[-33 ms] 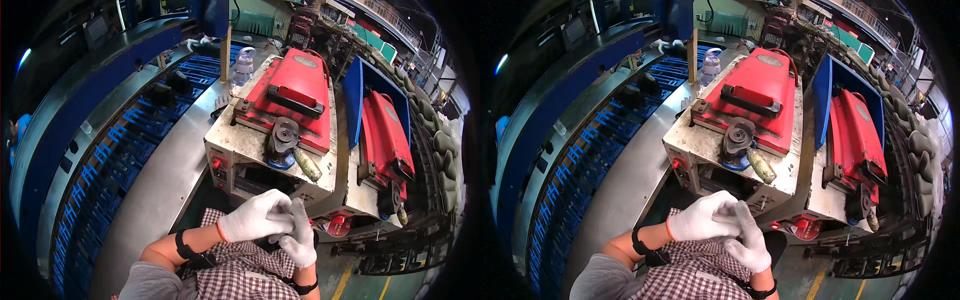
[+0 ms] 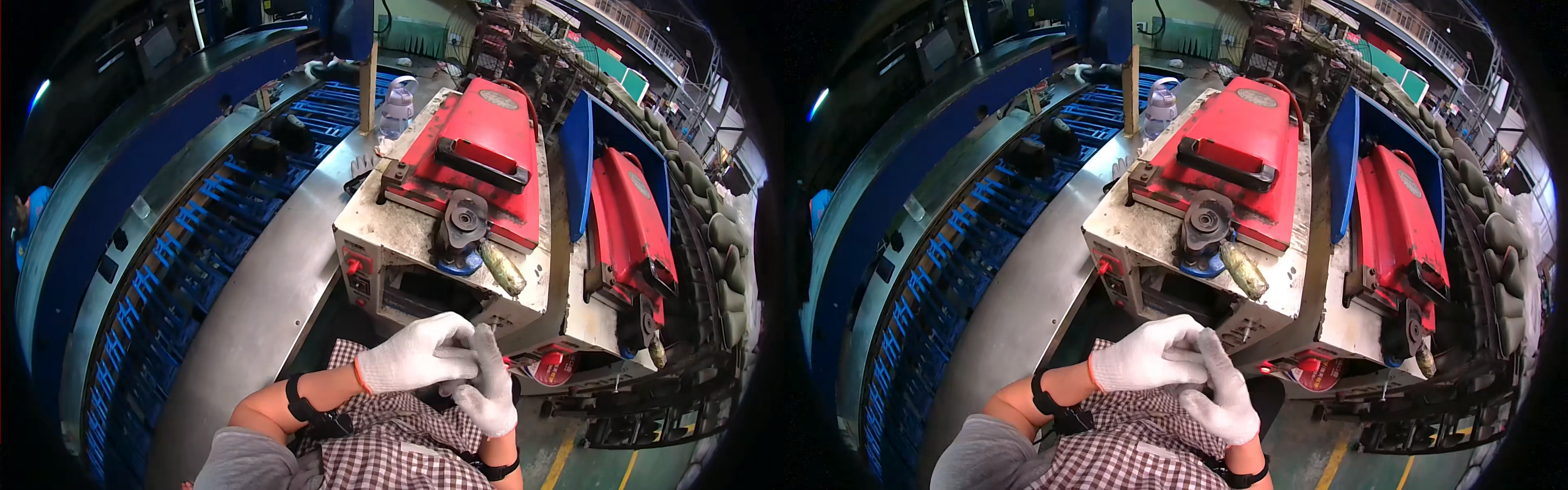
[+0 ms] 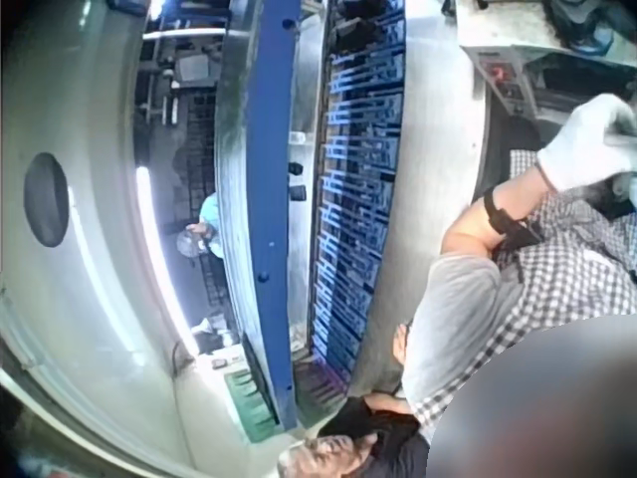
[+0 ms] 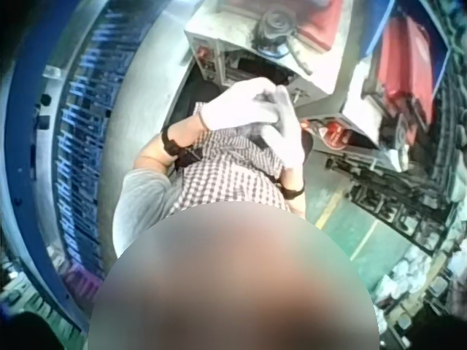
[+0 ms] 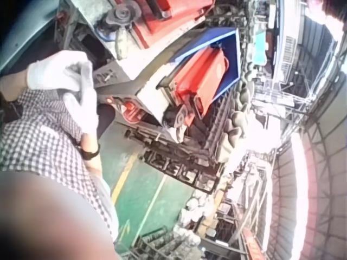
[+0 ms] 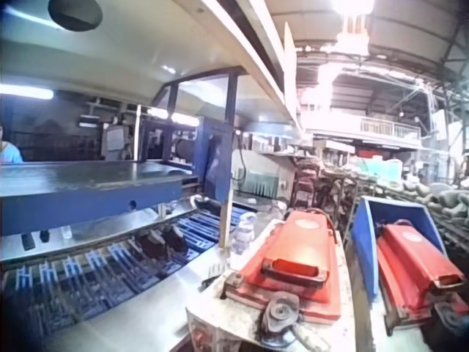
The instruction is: Inspecting and processing shoes using heat-press machinery on an assembly line.
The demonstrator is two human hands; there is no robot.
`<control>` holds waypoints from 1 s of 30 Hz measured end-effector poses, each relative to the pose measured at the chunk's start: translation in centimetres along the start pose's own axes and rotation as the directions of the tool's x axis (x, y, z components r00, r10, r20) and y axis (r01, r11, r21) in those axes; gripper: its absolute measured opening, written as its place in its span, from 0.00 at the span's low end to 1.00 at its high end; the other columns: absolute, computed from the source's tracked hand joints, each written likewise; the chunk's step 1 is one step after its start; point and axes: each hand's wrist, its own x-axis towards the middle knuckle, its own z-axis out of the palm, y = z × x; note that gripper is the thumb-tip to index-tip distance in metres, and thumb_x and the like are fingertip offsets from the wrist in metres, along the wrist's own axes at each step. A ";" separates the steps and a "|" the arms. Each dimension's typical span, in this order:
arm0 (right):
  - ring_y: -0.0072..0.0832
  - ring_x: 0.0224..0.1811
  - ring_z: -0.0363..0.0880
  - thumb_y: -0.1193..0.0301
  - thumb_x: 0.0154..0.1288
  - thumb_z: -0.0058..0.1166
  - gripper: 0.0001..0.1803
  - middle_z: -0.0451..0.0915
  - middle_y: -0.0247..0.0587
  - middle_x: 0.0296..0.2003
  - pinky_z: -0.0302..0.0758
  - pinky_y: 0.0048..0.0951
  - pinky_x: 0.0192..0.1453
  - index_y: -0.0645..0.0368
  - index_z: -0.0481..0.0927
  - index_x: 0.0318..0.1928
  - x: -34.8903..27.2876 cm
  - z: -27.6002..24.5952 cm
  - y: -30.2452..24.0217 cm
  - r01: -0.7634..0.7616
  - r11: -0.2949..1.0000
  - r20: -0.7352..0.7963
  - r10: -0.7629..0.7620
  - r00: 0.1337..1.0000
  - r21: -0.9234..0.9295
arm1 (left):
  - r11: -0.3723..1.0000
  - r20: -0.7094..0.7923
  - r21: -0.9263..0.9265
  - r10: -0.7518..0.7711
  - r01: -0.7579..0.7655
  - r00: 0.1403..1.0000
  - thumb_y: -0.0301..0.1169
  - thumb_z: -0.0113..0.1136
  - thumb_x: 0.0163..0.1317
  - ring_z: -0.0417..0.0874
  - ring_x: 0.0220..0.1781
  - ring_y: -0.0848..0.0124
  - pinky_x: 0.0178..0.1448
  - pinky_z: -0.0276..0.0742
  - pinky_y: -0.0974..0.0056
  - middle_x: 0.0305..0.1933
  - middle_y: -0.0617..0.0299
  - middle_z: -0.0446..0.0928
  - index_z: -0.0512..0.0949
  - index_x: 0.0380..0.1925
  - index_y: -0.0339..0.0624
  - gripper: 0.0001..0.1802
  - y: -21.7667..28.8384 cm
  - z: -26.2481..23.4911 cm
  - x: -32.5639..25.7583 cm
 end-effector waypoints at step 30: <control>0.14 0.15 0.63 0.54 0.79 0.49 0.32 0.82 0.36 0.32 0.59 0.18 0.20 0.57 0.70 0.75 12.6 -4.2 -5.3 -0.368 0.930 -0.308 0.356 0.883 0.019 | 0.089 0.281 0.926 0.490 -0.368 0.825 0.44 0.66 0.63 0.87 0.36 0.52 0.47 0.79 0.50 0.31 0.54 0.85 0.86 0.39 0.49 0.13 6.6 -11.4 20.2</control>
